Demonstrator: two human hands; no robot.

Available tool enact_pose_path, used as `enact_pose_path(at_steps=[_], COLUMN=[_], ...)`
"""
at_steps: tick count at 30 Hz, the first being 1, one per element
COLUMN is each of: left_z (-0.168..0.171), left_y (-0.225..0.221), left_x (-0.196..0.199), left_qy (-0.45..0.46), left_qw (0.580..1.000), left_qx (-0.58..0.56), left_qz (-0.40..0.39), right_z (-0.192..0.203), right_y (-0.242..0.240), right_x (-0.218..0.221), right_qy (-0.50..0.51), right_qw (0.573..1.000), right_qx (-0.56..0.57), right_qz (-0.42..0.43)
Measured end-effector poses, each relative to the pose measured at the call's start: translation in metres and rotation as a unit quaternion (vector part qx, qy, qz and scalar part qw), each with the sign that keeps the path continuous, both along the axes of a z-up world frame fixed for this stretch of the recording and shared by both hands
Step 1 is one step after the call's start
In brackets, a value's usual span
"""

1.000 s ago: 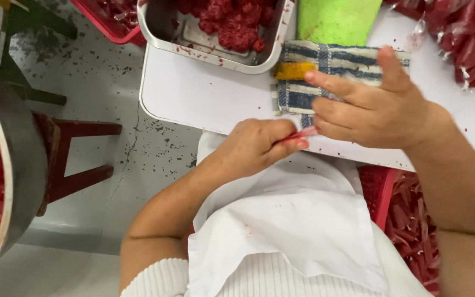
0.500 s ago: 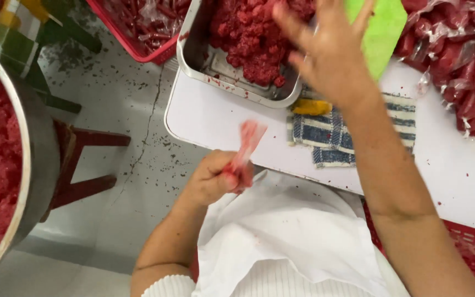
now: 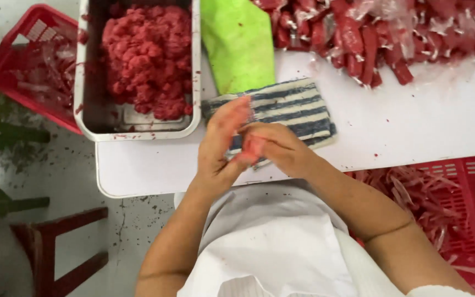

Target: Manually twisting and tying sausage links from a large casing filled with meat on a production table.

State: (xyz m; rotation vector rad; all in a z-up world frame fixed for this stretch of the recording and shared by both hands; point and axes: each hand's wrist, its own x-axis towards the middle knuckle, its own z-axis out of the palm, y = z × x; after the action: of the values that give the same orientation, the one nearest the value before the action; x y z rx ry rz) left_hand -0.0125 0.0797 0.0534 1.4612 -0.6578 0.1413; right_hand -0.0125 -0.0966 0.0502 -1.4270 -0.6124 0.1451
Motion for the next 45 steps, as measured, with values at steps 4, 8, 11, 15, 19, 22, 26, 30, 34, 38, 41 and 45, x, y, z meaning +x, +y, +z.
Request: enact_pose_path(at_steps=[4,8,11,15,19,22,26,30,34,38,41,45], left_z=[0.014,0.04,0.018,0.018,0.028,0.003,-0.013,-0.015,0.02,0.034,0.013,0.0], left_y=[-0.058,-0.092,-0.1,-0.049,-0.046,-0.081,-0.113,-0.098,-0.079,-0.059,-0.029,-0.008], left_x=[0.023,0.006,0.014,0.051,0.035,0.018,0.011,0.017,0.019,0.016,0.009,-0.017], left_qy=[-0.023,0.313,0.306,-0.06,0.005,0.017,-0.008,0.116,-0.366,-0.43,-0.19,0.405], left_qw=[0.986,0.867,0.935,0.985,0.985,0.985,0.996,0.97,0.91,0.869,0.971,0.901], left_qx=[-0.141,-0.329,-0.153,0.11,0.155,0.171,-0.043,-0.138,0.189,0.231,0.137,-0.085], left_qz=[-0.084,-0.206,-0.092,0.122,0.081,-0.007,-0.074,-0.164,0.044,0.075,-0.044,-0.129], right_z=[-0.016,-0.041,0.008,-0.035,-0.007,-0.084,-0.064,-0.089,-0.047,-0.038,-0.033,-0.052], right_y=[-0.043,-0.09,-0.103,-0.143,-0.124,-0.129,-0.095,-0.108,-0.101,-0.1,-0.103,-0.086], right_x=[0.0,-0.028,-0.03,-0.028,-0.03,-0.019,-0.026,-0.017,-0.024,-0.02,-0.019,-0.021], right_qy=[0.161,0.045,-0.045,0.019,0.23,0.227,0.22,0.059,-0.122,-0.257,-0.349,-0.391], right_qw=[0.986,0.998,0.97,0.949,0.958,0.96,0.919,0.995,0.964,0.9,0.859,0.807], right_qx=[0.045,-0.023,-0.229,-0.282,-0.078,0.061,0.321,0.077,-0.206,-0.316,-0.333,-0.408], right_qz=[-0.019,-0.036,-0.066,-0.138,-0.15,-0.151,-0.063,-0.03,-0.119,-0.156,-0.172,-0.171])
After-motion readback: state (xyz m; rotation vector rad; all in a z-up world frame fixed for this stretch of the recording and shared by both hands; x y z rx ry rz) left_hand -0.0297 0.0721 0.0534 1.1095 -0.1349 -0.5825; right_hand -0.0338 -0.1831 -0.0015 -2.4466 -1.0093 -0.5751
